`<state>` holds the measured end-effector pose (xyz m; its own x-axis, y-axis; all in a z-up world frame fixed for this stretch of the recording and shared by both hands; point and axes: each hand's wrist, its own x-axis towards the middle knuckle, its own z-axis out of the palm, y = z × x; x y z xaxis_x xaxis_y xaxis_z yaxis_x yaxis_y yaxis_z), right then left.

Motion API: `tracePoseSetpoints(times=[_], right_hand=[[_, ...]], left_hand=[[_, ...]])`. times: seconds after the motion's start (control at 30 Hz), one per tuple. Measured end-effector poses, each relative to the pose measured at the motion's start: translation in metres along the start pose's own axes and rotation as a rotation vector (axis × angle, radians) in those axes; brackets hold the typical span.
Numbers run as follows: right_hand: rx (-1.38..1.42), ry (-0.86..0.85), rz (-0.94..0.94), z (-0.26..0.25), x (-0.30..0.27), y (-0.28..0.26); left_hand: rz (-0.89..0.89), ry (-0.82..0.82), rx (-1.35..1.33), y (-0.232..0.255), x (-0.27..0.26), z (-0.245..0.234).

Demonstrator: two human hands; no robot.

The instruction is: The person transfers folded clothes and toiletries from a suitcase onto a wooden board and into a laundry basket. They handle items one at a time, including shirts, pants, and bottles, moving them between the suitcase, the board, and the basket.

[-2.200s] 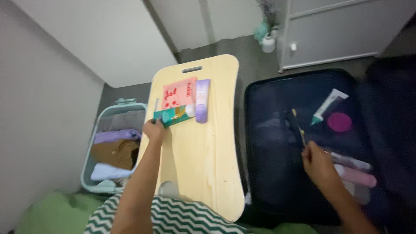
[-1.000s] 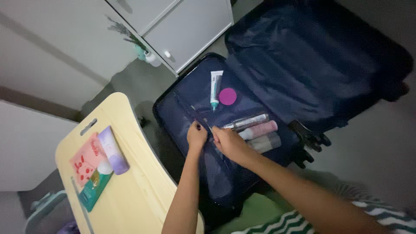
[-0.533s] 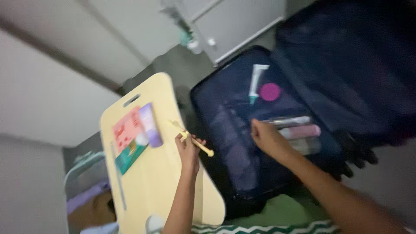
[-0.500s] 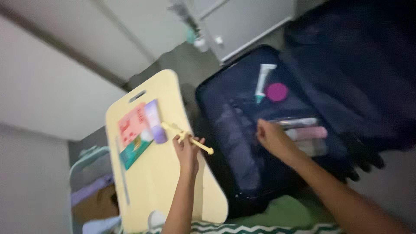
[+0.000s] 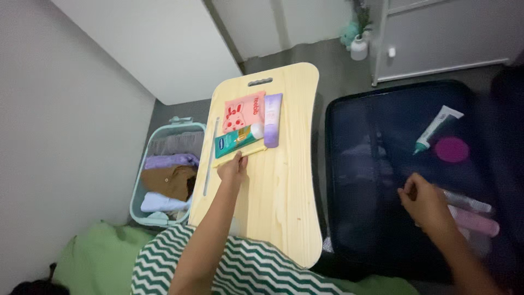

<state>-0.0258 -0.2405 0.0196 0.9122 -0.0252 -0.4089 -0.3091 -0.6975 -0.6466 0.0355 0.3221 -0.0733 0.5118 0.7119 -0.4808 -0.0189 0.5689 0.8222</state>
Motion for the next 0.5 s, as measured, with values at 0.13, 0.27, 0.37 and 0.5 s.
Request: tracePoseSetpoints(times=[0.13,0.27,0.37,0.5], right_hand=[[-0.014,0.000,-0.051,0.003,0.006,0.005],[-0.039,0.114,-0.224,0.014,0.015,0.023],[0.058,0.227,-0.364,0.019,0.017,0.030],[0.062,0.242,-0.383,0.014,0.016,0.022]], left_hand=[[0.140,-0.125,0.267,0.011,-0.016,0.000],[0.317,-0.212,0.696,0.030,-0.045,0.003],[0.387,-0.281,0.604,0.023,-0.081,0.014],[0.573,-0.565,0.899,-0.046,-0.146,0.049]])
